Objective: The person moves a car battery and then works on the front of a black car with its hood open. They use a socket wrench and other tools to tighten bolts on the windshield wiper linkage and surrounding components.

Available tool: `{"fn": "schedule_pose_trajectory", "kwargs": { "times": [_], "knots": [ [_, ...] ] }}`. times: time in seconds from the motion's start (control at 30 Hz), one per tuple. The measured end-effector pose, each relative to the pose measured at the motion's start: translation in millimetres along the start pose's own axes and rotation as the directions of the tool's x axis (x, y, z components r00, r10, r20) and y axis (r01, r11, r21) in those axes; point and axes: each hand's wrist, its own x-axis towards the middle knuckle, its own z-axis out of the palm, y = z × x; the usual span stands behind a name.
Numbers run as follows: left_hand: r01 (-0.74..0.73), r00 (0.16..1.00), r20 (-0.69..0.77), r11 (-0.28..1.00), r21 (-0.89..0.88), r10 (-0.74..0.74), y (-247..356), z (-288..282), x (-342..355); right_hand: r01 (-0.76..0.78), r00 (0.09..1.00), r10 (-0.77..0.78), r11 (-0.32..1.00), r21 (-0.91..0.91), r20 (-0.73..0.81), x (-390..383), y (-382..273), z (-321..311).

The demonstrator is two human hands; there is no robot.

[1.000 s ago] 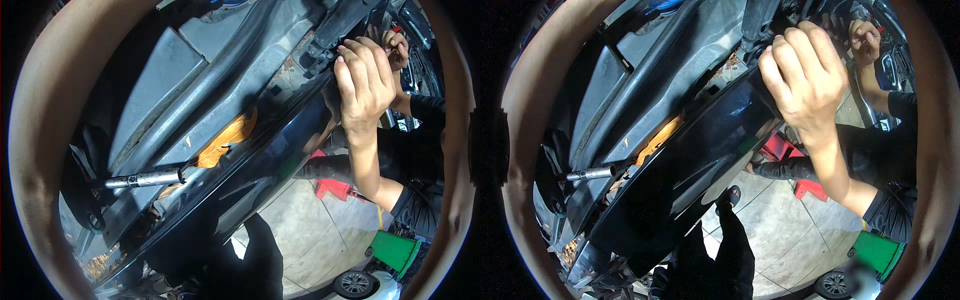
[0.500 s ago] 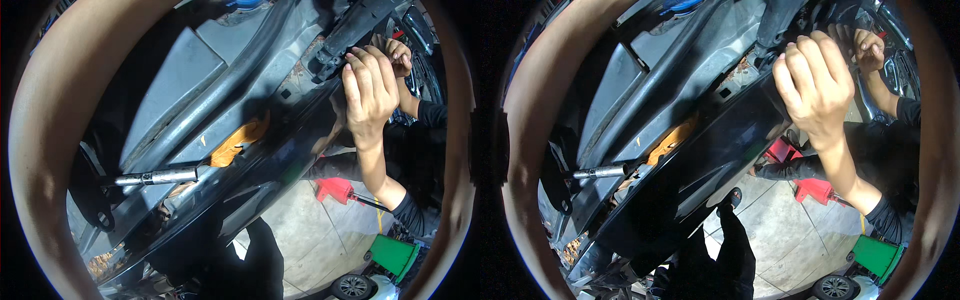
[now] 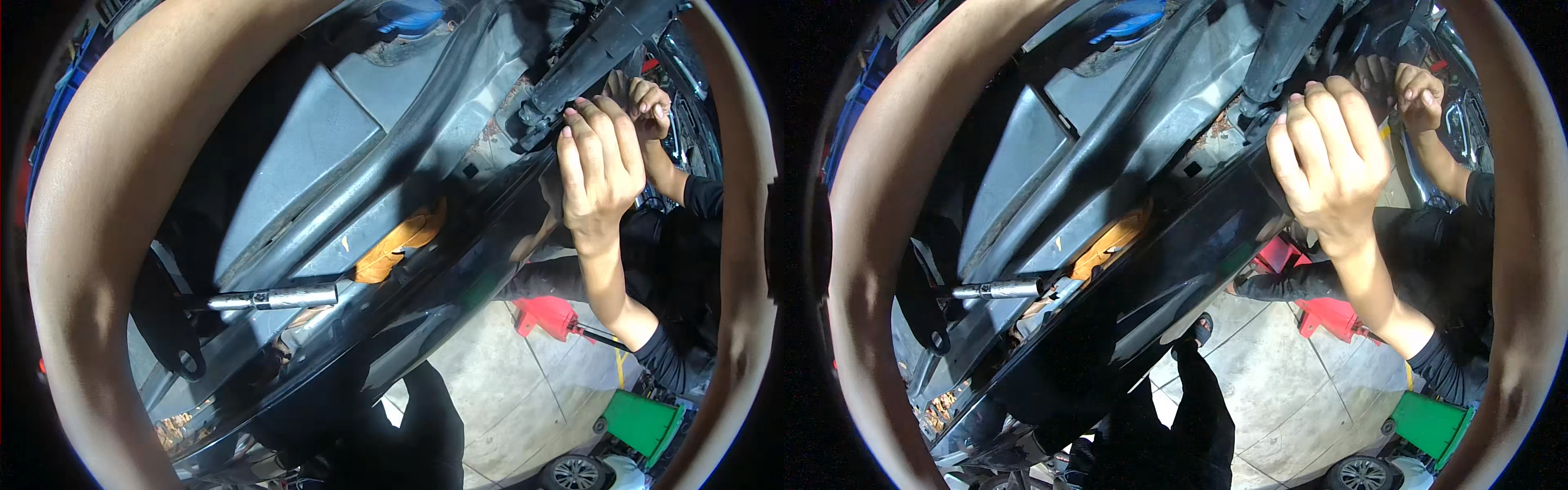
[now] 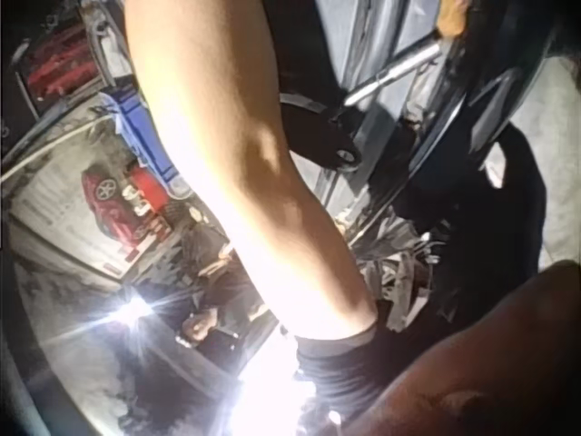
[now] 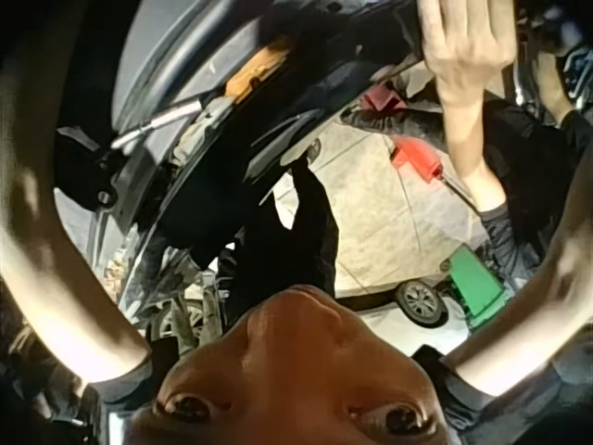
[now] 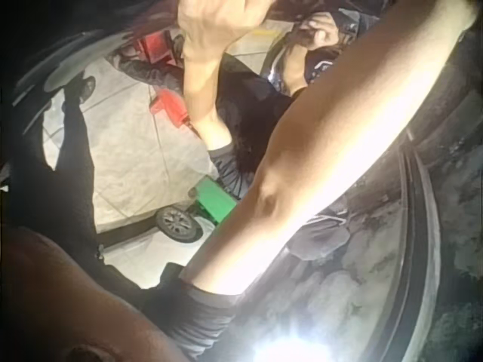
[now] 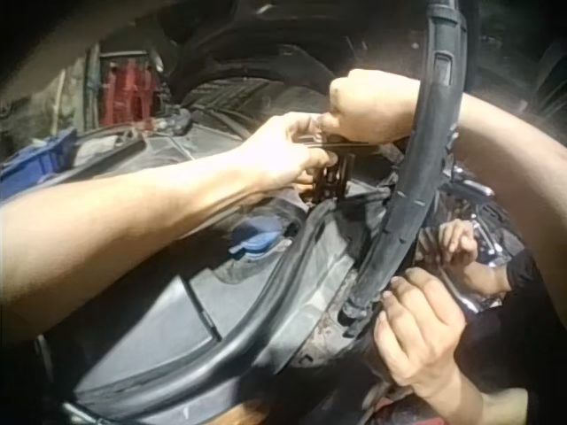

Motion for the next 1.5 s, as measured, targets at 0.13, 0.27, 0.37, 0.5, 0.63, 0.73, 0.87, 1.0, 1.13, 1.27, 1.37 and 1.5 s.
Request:
{"fn": "schedule_pose_trajectory", "kwargs": {
  "times": [0.13, 0.27, 0.37, 0.5, 0.63, 0.73, 0.87, 1.0, 1.13, 1.27, 1.37, 1.5],
  "knots": [
    [0.029, 0.997, -0.07, 0.999, 0.025, -0.027, 11, 13, -9, -0.033, 0.999, 0.033, 0.999, -0.001, 0.008, 1, -3, -2],
    [0.019, 0.996, -0.086, 0.993, 0.118, -0.009, 9, 9, -5, 0.009, 1.0, -0.009, 1.0, -0.019, -0.025, -3, 4, 4],
    [0.038, 0.997, -0.074, 0.996, 0.075, -0.033, 5, 8, -1, 0.005, 0.998, -0.006, 1.0, -0.01, -0.063, -4, 3, 9],
    [0.028, 0.997, -0.068, 0.994, 0.103, -0.021, 1, 1, 4, -0.018, 0.999, 0.019, 1.0, 0.023, -0.033, 0, 2, 7],
    [0.003, 0.993, -0.117, 0.983, 0.182, 0.018, 4, 4, 5, 0.021, 1.0, -0.021, 1.0, 0.001, 0.002, -2, 5, 3],
    [0.004, 1.0, -0.017, 0.999, 0.042, -0.003, 3, -1, 2, -0.069, 0.998, 0.069, 0.997, 0.018, -0.004, 1, -6, -2],
    [0.142, 0.99, 0.002, 0.983, 0.113, -0.143, 11, 18, 1, -0.523, 0.852, 0.516, 0.84, 0.145, 0.083, 3, 1, -2],
    [0.017, 0.996, -0.084, 0.957, 0.291, 0.007, 18, 0, -6, -0.81, 0.576, 0.671, 0.392, 0.436, 0.467, 99, 115, 8],
    [0.022, 0.986, -0.158, 0.896, 0.444, 0.054, 31, -7, -11, -0.858, -0.27, 0.807, -0.449, 0.25, 0.525, 128, 113, -46],
    [-0.069, 0.982, -0.132, 0.9, 0.431, 0.139, 21, 8, 0, -0.947, -0.072, 0.899, -0.197, 0.254, 0.432, 168, 57, -125],
    [0.022, 0.972, -0.228, 0.941, 0.337, 0.059, 23, 21, -1, -0.867, 0.383, 0.683, 0.033, 0.498, 0.622, 245, 45, -142],
    [0.226, 0.939, -0.321, 0.929, 0.293, -0.127, 36, 12, -12, -0.751, 0.639, 0.321, 0.065, 0.657, 0.699, 319, 47, -86]
  ]
}}
